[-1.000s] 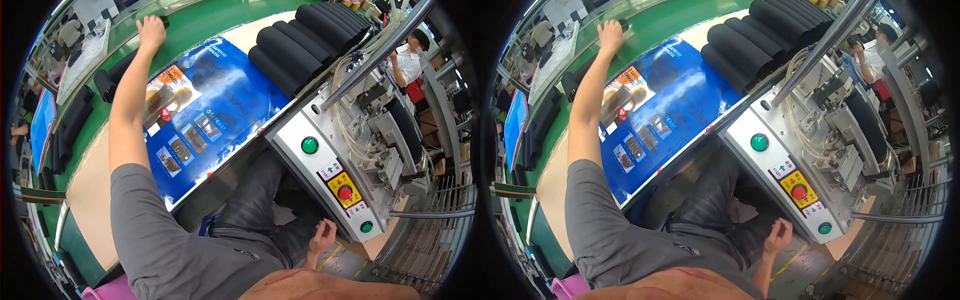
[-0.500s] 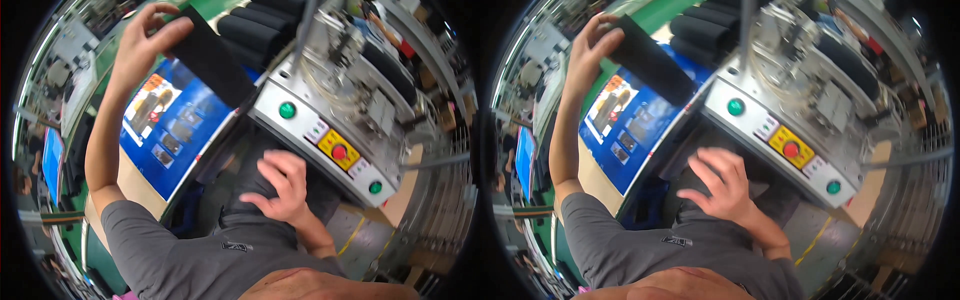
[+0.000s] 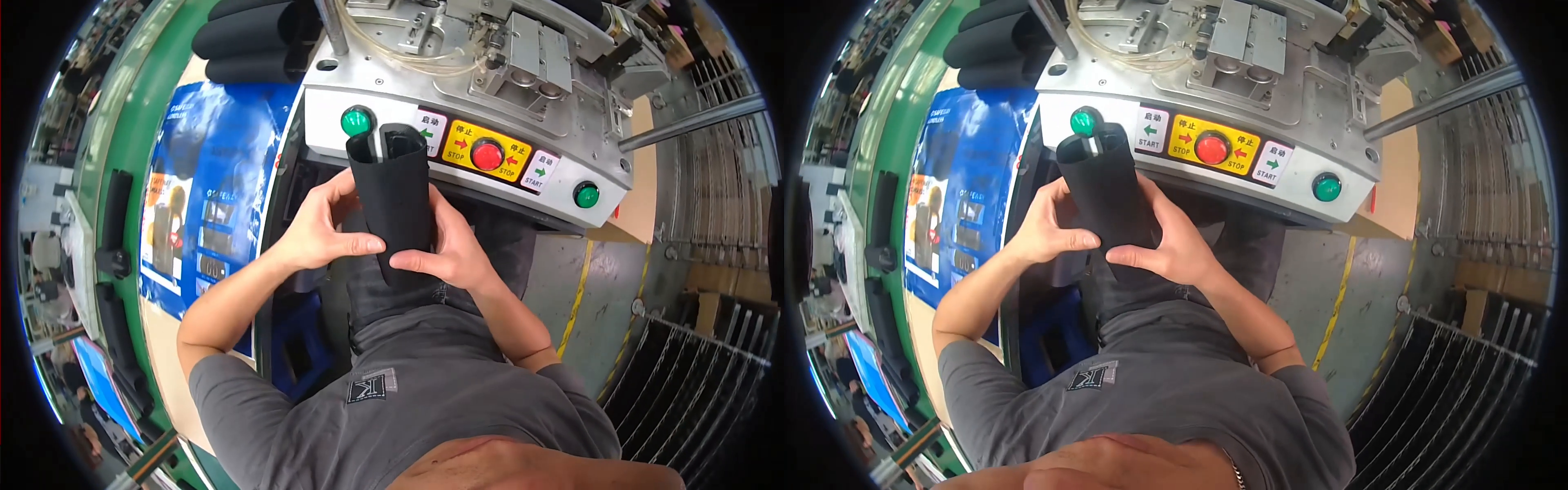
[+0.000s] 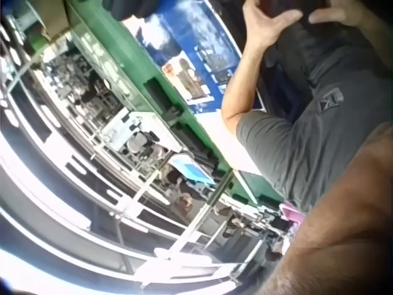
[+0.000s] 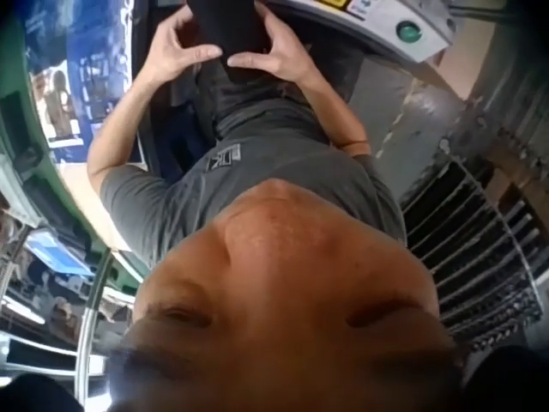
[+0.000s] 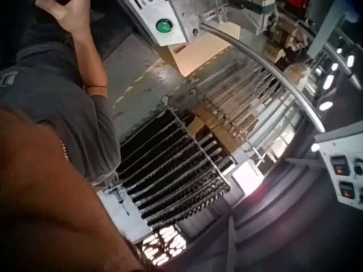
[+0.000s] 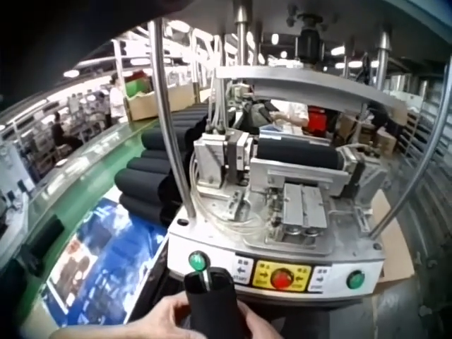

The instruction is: The operator places plastic components into an assembly machine for processing and uses a small hand tool for trimming or inspection.

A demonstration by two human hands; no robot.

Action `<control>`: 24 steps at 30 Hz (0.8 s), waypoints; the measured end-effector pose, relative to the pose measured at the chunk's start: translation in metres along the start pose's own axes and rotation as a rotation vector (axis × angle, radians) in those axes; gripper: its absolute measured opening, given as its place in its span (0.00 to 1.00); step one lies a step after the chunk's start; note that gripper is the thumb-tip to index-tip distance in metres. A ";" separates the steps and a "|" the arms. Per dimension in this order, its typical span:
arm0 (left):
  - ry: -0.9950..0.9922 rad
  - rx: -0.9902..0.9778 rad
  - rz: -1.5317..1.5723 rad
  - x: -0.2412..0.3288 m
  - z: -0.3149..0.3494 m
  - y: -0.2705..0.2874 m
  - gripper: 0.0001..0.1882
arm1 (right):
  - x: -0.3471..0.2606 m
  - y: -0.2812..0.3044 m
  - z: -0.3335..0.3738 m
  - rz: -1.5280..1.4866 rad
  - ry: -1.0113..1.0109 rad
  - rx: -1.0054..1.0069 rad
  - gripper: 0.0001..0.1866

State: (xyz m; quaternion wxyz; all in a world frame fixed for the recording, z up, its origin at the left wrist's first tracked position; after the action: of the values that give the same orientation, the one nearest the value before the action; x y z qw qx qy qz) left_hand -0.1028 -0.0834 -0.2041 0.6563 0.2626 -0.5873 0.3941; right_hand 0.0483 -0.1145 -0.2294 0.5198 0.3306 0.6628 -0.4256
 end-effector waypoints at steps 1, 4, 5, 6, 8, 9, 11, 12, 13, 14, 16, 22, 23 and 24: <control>-0.002 -0.019 0.000 -0.001 -0.001 -0.002 0.41 | 0.005 -0.001 0.002 -0.015 -0.017 0.000 0.54; -0.020 0.000 -0.019 0.003 0.003 -0.007 0.39 | 0.014 -0.005 0.005 -0.047 -0.022 0.019 0.53; -0.039 0.043 -0.090 0.008 0.003 -0.004 0.39 | 0.013 -0.002 0.007 -0.006 0.010 0.084 0.52; -0.060 0.082 -0.163 0.013 0.004 -0.002 0.38 | 0.012 0.001 0.011 0.032 0.044 0.154 0.52; -0.109 0.170 -0.320 0.026 0.008 0.000 0.37 | 0.008 0.007 0.019 0.094 0.116 0.289 0.51; -0.119 0.148 -0.350 0.028 0.011 -0.007 0.37 | 0.006 0.008 0.020 0.084 0.146 0.310 0.51; -0.159 0.219 -0.439 0.028 0.018 -0.013 0.36 | -0.001 0.014 0.023 0.127 0.229 0.329 0.51; -0.191 0.264 -0.482 0.034 0.018 -0.015 0.36 | -0.007 0.018 0.022 0.154 0.275 0.330 0.50; -0.224 0.309 -0.522 0.041 0.016 -0.014 0.36 | -0.015 0.022 0.023 0.182 0.320 0.331 0.50; -0.254 0.298 -0.541 0.056 0.006 -0.020 0.36 | -0.024 0.030 0.025 0.188 0.355 0.340 0.50; -0.524 0.084 -0.810 0.102 -0.010 -0.063 0.37 | -0.045 0.034 0.033 0.114 0.407 0.205 0.50; -1.047 0.004 -1.076 0.248 -0.115 -0.112 0.26 | -0.048 0.067 0.068 -0.175 0.336 0.099 0.47; -0.980 0.085 -1.197 0.267 -0.150 -0.108 0.20 | -0.043 0.073 0.071 -0.269 0.289 0.123 0.46; -0.905 0.102 -1.229 0.275 -0.187 -0.099 0.22 | -0.046 0.072 0.072 -0.251 0.292 0.101 0.46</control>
State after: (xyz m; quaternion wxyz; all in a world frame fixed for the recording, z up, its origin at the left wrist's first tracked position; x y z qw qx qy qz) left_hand 0.0842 0.0709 0.0438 0.4400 0.7082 -0.5281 -0.1613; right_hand 0.1524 -0.1499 -0.2072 0.3438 0.3291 0.7450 -0.4675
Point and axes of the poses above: each hand's wrist, its own z-axis away from the middle knuckle, its own y-axis out of the back of the hand, x = y × z, the point moved 10 cm from there along -z, towards the middle knuckle, and after that the axes turned 6 degrees about y, right-handed, at the moved point
